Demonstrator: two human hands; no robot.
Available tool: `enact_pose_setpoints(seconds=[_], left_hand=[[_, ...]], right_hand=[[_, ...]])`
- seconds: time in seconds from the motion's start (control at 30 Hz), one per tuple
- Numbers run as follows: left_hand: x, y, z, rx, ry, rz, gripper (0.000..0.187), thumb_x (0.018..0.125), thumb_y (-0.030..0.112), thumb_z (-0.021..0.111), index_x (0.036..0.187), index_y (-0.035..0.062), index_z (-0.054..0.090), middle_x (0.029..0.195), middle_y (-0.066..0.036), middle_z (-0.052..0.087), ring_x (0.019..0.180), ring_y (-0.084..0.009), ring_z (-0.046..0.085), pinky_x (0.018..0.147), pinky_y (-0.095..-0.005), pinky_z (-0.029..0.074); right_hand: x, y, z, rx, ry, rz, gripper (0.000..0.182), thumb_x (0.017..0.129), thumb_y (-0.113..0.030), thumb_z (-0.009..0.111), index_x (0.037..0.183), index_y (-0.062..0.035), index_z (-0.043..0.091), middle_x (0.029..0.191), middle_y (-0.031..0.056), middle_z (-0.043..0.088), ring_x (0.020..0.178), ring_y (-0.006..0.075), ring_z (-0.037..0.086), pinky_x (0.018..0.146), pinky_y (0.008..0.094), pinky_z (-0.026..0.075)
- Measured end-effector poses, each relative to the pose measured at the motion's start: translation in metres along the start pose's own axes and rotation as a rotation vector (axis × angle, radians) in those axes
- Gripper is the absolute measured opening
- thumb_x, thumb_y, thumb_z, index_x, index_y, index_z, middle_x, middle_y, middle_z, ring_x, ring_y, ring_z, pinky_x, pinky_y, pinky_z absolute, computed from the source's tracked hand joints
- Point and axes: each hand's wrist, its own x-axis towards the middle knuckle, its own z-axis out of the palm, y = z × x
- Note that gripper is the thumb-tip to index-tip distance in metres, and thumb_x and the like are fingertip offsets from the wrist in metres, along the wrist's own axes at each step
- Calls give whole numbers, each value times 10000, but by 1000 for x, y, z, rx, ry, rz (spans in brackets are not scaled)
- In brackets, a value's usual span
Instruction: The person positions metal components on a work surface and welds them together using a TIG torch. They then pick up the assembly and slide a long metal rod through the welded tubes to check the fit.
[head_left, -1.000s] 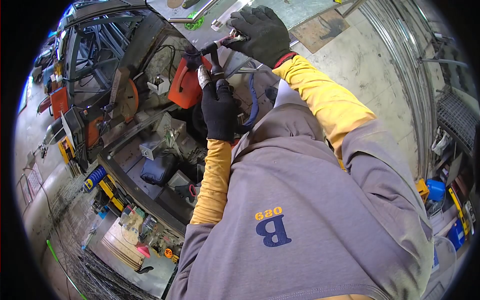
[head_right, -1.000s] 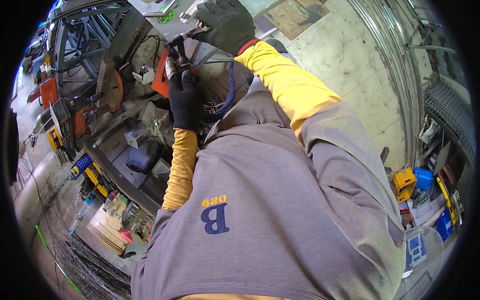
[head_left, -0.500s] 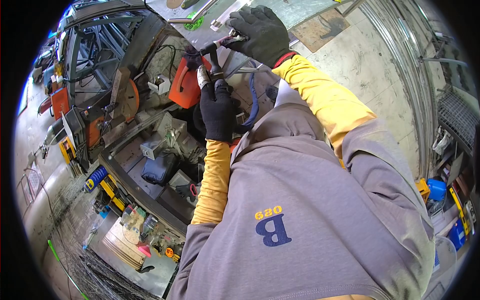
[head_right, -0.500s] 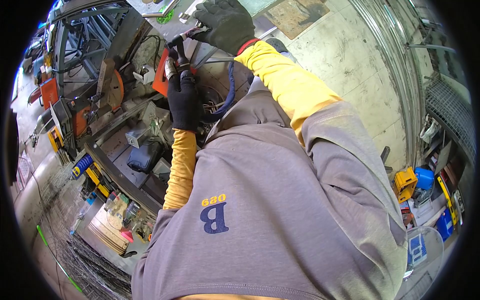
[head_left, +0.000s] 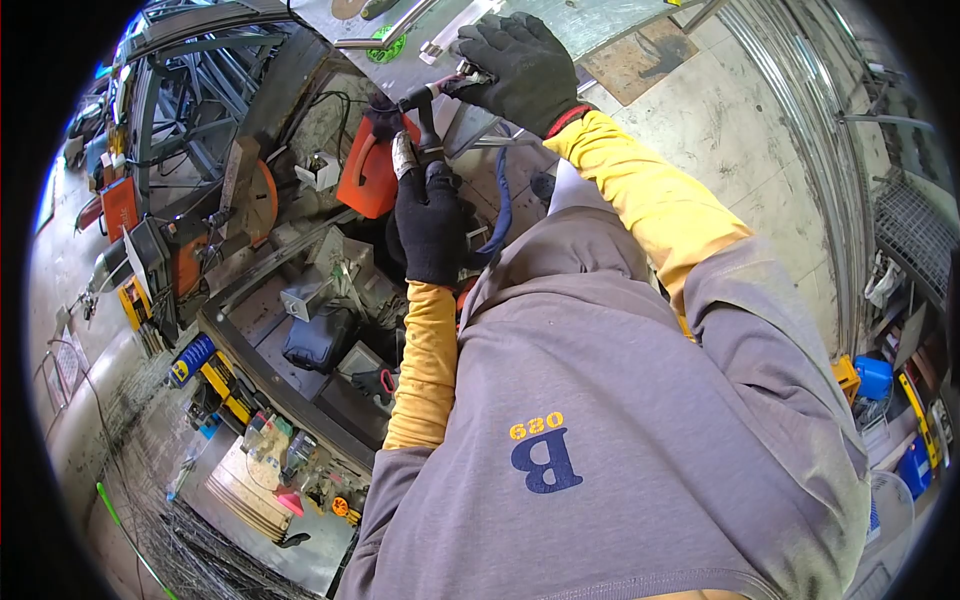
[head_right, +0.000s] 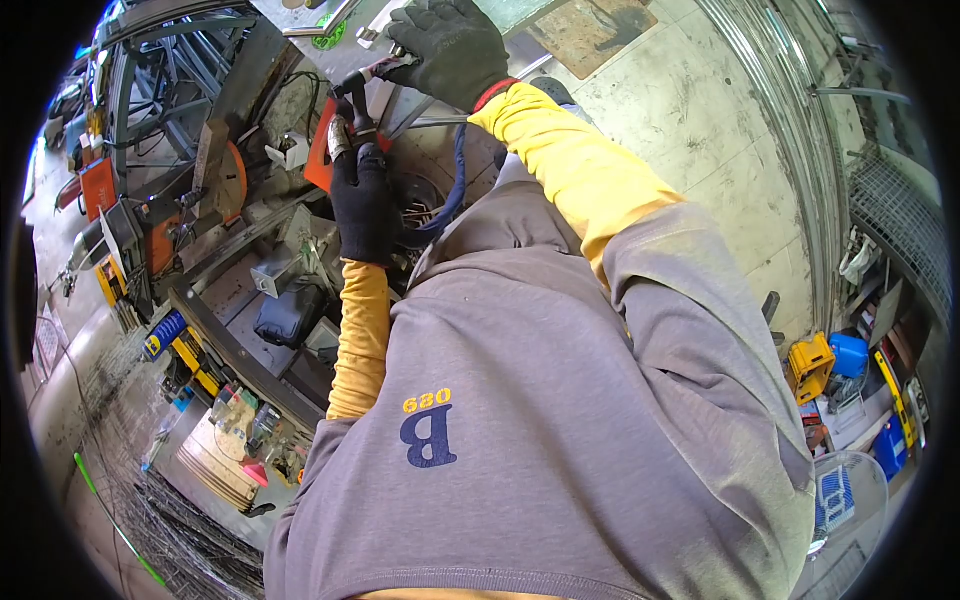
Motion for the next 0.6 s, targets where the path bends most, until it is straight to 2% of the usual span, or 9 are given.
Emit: enact_pose_setpoints(seconds=[0.07,0.13,0.17,0.23,0.27,0.33,0.43,0.53,0.6], left_hand=[[0,0,-1,1,-5,2,596,1085,195,568,1627,67,355,909,-31,636,653,-71,572,551,-245,493],[0,0,-1,1,-10,4,613,1086,197,567,1638,66,334,931,-34,640,665,-71,576,554,-243,497],[2,-1,-2,-89,-29,-40,610,1087,194,562,1638,63,332,954,-35,643,674,-69,577,558,-240,501],[2,-3,-2,-224,-63,-95,601,1086,174,554,1636,65,336,1004,-33,645,696,-62,579,568,-234,511],[2,-3,-2,-225,-62,-95,601,1086,174,554,1636,65,336,1004,-33,645,696,-62,579,568,-234,511],[3,-3,0,-199,-42,-111,603,1082,159,556,1637,74,336,992,-30,644,701,-58,581,565,-234,512],[2,-1,-1,-230,-54,-103,587,1077,155,566,1625,80,368,977,-19,646,725,-56,586,567,-236,514],[4,-11,1,-175,-20,-83,573,1072,171,577,1608,72,402,929,-30,645,718,-73,590,583,-261,512],[10,-21,2,66,64,159,565,1063,189,591,1587,53,429,886,-49,637,712,-94,595,608,-292,511]], right_hand=[[0,0,0,-3,-5,-3,513,856,-574,768,1217,-209,767,1279,60,739,1249,290,666,1146,432,434],[0,0,1,10,44,-24,526,856,-558,764,1235,-194,752,1235,59,745,1184,281,675,1104,431,458],[1,1,3,9,43,-24,526,856,-558,764,1235,-194,752,1235,59,745,1184,281,675,1104,431,458],[1,3,10,29,-167,158,536,860,-533,751,1245,-161,735,1160,64,747,1077,270,673,1029,432,491],[0,6,11,29,-167,157,536,860,-533,751,1245,-161,735,1160,64,747,1077,270,673,1029,432,491],[-4,12,15,134,-18,30,539,865,-517,736,1240,-130,723,1113,70,740,1000,263,655,965,437,506],[-5,14,29,77,-59,131,539,860,-521,740,1236,-135,728,1101,72,744,1002,266,660,959,436,510],[-7,24,36,154,-15,51,540,851,-538,758,1219,-144,737,1144,69,750,1060,265,674,995,439,506],[6,-1,-3,78,96,-54,529,840,-555,780,1188,-158,747,1215,70,747,1144,266,677,1046,443,490]])
